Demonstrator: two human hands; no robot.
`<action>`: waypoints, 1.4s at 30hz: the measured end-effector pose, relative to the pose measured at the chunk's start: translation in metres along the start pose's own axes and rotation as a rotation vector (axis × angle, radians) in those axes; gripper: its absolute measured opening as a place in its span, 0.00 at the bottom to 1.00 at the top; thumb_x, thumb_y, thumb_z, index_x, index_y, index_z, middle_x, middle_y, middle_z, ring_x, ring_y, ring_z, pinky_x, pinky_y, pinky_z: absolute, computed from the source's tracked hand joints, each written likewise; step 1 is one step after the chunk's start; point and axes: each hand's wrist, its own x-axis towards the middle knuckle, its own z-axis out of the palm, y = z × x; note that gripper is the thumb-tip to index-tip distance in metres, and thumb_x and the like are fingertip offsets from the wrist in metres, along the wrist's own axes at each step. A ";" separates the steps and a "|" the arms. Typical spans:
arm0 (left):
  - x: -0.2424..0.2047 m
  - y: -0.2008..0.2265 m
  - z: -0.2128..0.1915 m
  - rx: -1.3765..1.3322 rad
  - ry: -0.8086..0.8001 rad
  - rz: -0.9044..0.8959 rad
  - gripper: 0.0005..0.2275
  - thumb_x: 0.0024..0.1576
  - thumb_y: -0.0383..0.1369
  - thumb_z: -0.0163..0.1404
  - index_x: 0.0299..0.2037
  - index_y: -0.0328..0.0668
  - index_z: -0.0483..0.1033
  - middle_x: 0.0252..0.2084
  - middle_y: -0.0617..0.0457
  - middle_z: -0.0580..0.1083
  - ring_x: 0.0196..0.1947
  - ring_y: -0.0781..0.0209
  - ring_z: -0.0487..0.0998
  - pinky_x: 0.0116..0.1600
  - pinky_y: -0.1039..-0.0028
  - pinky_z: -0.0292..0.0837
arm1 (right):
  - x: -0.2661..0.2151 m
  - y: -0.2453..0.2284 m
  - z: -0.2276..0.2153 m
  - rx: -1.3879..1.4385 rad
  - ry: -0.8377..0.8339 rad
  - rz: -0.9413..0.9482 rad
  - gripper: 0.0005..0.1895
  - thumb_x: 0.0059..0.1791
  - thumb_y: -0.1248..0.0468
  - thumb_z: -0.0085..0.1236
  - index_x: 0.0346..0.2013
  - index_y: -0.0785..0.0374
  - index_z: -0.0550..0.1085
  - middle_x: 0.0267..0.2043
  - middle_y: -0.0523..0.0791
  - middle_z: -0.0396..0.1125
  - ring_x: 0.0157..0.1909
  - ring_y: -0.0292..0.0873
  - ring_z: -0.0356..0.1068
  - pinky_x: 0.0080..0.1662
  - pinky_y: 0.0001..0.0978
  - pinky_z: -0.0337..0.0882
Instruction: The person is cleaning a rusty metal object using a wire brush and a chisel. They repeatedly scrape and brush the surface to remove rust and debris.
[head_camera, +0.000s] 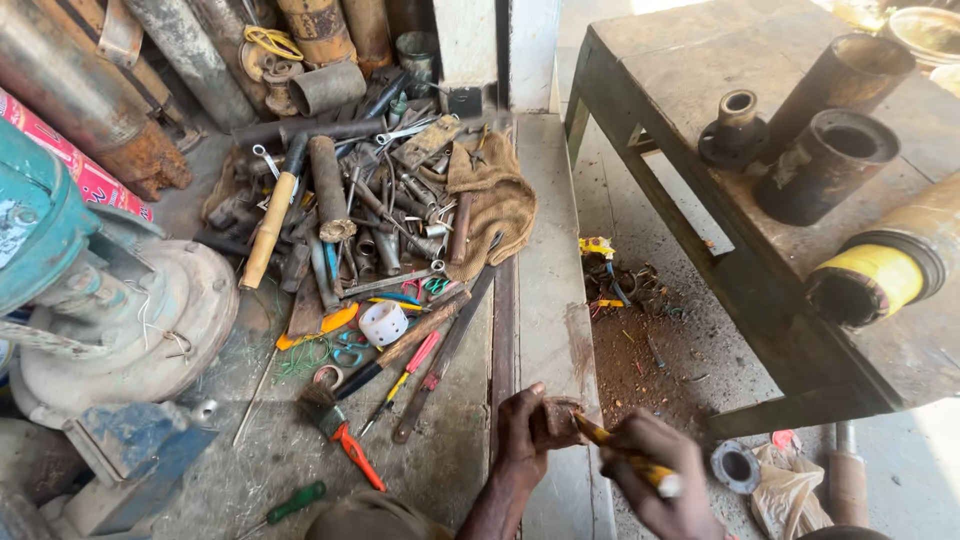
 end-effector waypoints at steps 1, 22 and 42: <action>0.002 0.000 -0.001 -0.032 0.053 -0.069 0.14 0.51 0.41 0.54 0.38 0.37 0.75 0.33 0.44 0.75 0.33 0.51 0.83 0.33 0.62 0.87 | 0.000 0.003 0.002 0.071 0.010 0.091 0.03 0.41 0.71 0.65 0.25 0.67 0.77 0.27 0.47 0.73 0.31 0.43 0.74 0.33 0.39 0.74; -0.012 0.001 0.000 -0.017 -0.074 0.051 0.17 0.52 0.45 0.51 0.36 0.36 0.75 0.33 0.44 0.79 0.33 0.53 0.84 0.31 0.63 0.85 | -0.002 -0.004 0.004 0.001 0.016 -0.114 0.05 0.42 0.67 0.64 0.26 0.64 0.75 0.30 0.46 0.71 0.30 0.38 0.74 0.30 0.31 0.71; 0.002 -0.002 -0.003 -0.082 0.188 -0.221 0.17 0.52 0.43 0.54 0.43 0.38 0.76 0.36 0.46 0.75 0.34 0.49 0.82 0.37 0.60 0.83 | 0.001 0.006 0.005 0.067 0.151 0.052 0.03 0.44 0.68 0.62 0.27 0.63 0.77 0.28 0.47 0.74 0.26 0.38 0.77 0.28 0.32 0.74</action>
